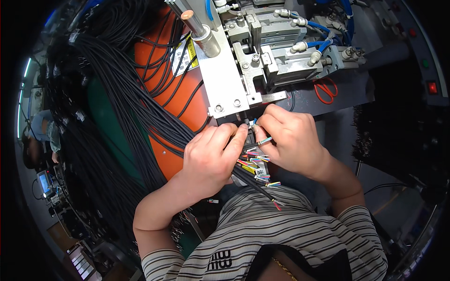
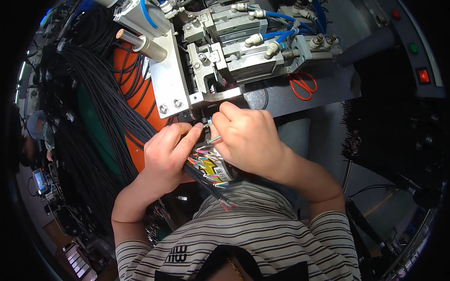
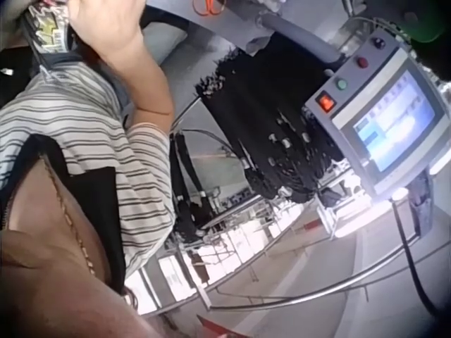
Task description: Assembling electrical wiring harnesses by sorting wire bundles, inserting wires into a processing machine, and operating a touchscreen control panel.
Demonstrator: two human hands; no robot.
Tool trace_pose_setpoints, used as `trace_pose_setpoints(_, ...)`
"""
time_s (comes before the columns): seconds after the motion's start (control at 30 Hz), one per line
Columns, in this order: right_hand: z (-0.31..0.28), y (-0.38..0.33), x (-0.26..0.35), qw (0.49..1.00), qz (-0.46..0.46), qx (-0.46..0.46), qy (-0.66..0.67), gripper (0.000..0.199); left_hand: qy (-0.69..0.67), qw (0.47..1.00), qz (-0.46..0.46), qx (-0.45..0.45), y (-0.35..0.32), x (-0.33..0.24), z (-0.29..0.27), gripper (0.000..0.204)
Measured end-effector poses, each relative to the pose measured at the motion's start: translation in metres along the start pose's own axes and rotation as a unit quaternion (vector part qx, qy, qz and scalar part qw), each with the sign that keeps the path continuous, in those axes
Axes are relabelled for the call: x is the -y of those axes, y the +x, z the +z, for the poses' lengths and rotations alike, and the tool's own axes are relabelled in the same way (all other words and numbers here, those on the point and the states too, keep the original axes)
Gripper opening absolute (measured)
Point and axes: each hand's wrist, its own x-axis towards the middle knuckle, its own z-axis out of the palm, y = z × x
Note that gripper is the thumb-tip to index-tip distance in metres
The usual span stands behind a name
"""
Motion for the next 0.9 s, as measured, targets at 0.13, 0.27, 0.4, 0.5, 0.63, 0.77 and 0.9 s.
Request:
trace_pose_setpoints(0.13, 0.003, -0.003, -0.003, 0.999, -0.004, -0.012, 0.034, 0.007, -0.005, 1.0, -0.004, 0.015, -0.002, 0.001, 0.003, 0.052)
trace_pose_setpoints(0.27, 0.005, -0.004, -0.003, 0.999, 0.001, -0.019, 0.026, 0.007, -0.004, 1.0, 0.007, 0.019, 0.0, 0.001, 0.003, 0.05)
trace_pose_setpoints(0.4, 0.005, -0.005, -0.003, 1.0, -0.007, -0.019, 0.005, 0.006, 0.009, 0.998, 0.057, 0.028, 0.003, 0.003, 0.003, 0.043)
trace_pose_setpoints(0.5, 0.0, -0.001, 0.003, 0.999, -0.013, 0.01, -0.038, 0.006, 0.043, 0.996, 0.07, 0.035, 0.007, 0.003, 0.003, 0.038)
trace_pose_setpoints(0.63, -0.004, 0.003, -0.002, 0.999, -0.014, 0.035, -0.028, 0.005, 0.036, 0.996, 0.055, 0.056, 0.013, 0.001, 0.0, 0.035)
trace_pose_setpoints(0.77, 0.013, -0.005, -0.006, 0.997, -0.011, -0.068, 0.038, 0.005, 0.034, 0.997, 0.051, 0.057, 0.013, 0.0, -0.001, 0.036)
trace_pose_setpoints(0.9, 0.01, -0.001, -0.013, 0.996, 0.001, -0.046, 0.076, 0.006, 0.025, 0.998, 0.024, 0.044, 0.013, 0.0, -0.002, 0.039)
